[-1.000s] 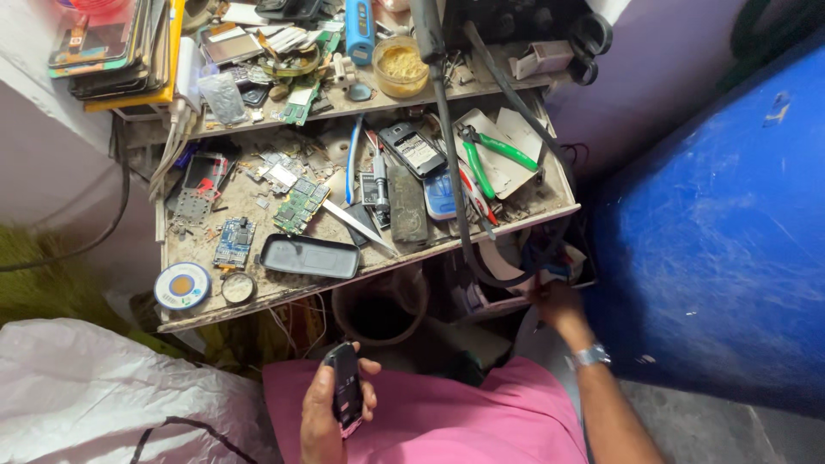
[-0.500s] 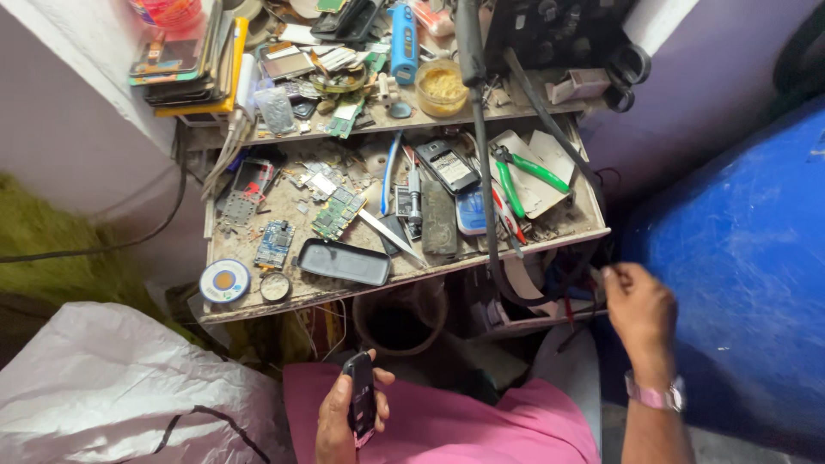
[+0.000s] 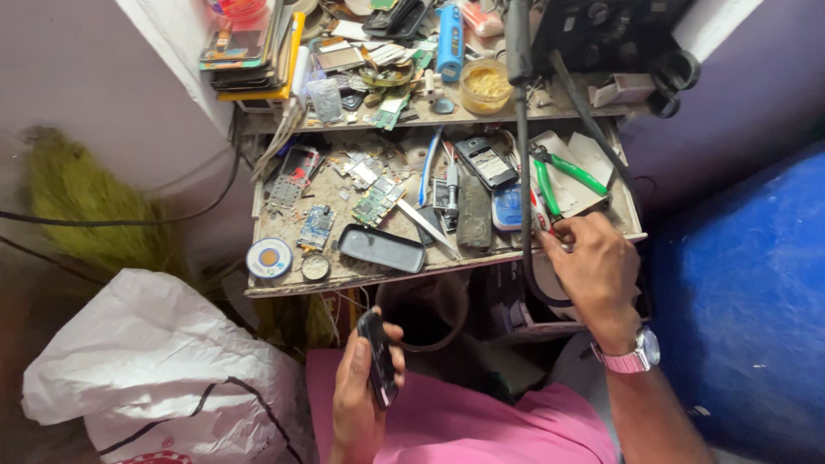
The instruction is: The person disassembles a mobile phone using their hands and a thin flat tool to remove the outer casing and battery. They then use a multimeter to probe the device's internal circuitry and continue to separate the internal components on a cluttered workbench.
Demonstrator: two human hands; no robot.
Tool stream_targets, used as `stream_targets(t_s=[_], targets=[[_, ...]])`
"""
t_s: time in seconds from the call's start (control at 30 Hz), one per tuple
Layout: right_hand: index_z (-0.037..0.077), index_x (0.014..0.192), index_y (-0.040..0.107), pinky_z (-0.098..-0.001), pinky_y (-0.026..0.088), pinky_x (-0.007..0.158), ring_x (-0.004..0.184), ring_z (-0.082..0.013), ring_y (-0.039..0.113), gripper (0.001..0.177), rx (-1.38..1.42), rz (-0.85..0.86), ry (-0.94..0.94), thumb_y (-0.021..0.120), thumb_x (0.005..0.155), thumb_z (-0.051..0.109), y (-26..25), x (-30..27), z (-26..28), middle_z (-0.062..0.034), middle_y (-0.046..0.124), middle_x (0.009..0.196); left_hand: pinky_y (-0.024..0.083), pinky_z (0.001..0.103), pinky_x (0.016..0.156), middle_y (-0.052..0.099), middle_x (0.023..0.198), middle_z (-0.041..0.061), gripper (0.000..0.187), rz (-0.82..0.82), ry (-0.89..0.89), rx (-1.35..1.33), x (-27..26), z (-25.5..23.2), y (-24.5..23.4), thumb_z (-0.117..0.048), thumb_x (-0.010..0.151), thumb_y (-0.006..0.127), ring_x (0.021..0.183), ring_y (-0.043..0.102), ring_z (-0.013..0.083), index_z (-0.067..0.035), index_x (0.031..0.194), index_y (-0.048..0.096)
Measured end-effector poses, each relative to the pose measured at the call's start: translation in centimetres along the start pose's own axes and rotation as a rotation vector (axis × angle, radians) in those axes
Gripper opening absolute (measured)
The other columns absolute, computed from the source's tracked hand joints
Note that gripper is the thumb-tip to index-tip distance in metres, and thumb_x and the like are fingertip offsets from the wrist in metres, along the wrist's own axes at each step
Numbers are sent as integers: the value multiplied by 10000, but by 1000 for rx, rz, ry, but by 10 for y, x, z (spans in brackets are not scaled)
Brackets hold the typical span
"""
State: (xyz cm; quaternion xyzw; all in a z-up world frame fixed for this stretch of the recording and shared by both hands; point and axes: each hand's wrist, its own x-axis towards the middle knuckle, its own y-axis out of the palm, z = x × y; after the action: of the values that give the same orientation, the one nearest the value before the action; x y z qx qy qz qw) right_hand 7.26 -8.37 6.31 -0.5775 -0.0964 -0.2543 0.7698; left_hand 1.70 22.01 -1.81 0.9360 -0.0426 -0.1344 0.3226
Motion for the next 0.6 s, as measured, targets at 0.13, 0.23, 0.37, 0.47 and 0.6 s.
stream_targets(t_s=[0.13,0.23,0.37,0.47,0.6], targets=[[83,933,761,-449,536,711,801,-322,691,179,-16,80,18,786,886,254,-1,-2,-1,-111,710,904,486,251,748,599,969,131,513,118,73,-96,12,-15,6,-317,1117,442,827,561,140,93,1422,479],[87,945,753,-461,541,731,834,-334,701,181,-70,117,-2,778,890,258,-1,0,-4,-114,730,917,480,259,788,595,993,110,497,111,105,-88,18,-27,11,-279,1081,468,871,552,126,77,1428,467],[74,1033,722,-469,539,753,870,-341,704,197,-48,139,-63,746,885,201,1,0,-2,-122,735,938,485,270,798,598,991,111,516,123,123,-111,24,-41,15,-309,1075,465,888,559,134,79,1415,468],[48,1086,701,-481,537,787,884,-354,700,231,-70,146,-68,723,885,158,6,1,-2,-141,734,957,488,277,797,593,984,113,516,141,149,-107,27,-45,17,-327,1086,463,892,561,141,84,1399,476],[10,1081,696,-494,534,817,912,-384,685,287,-100,102,-89,716,820,128,15,4,-6,-199,716,1014,493,278,792,580,1005,114,493,158,162,-124,33,-45,16,-317,1099,483,895,561,144,79,1393,493]])
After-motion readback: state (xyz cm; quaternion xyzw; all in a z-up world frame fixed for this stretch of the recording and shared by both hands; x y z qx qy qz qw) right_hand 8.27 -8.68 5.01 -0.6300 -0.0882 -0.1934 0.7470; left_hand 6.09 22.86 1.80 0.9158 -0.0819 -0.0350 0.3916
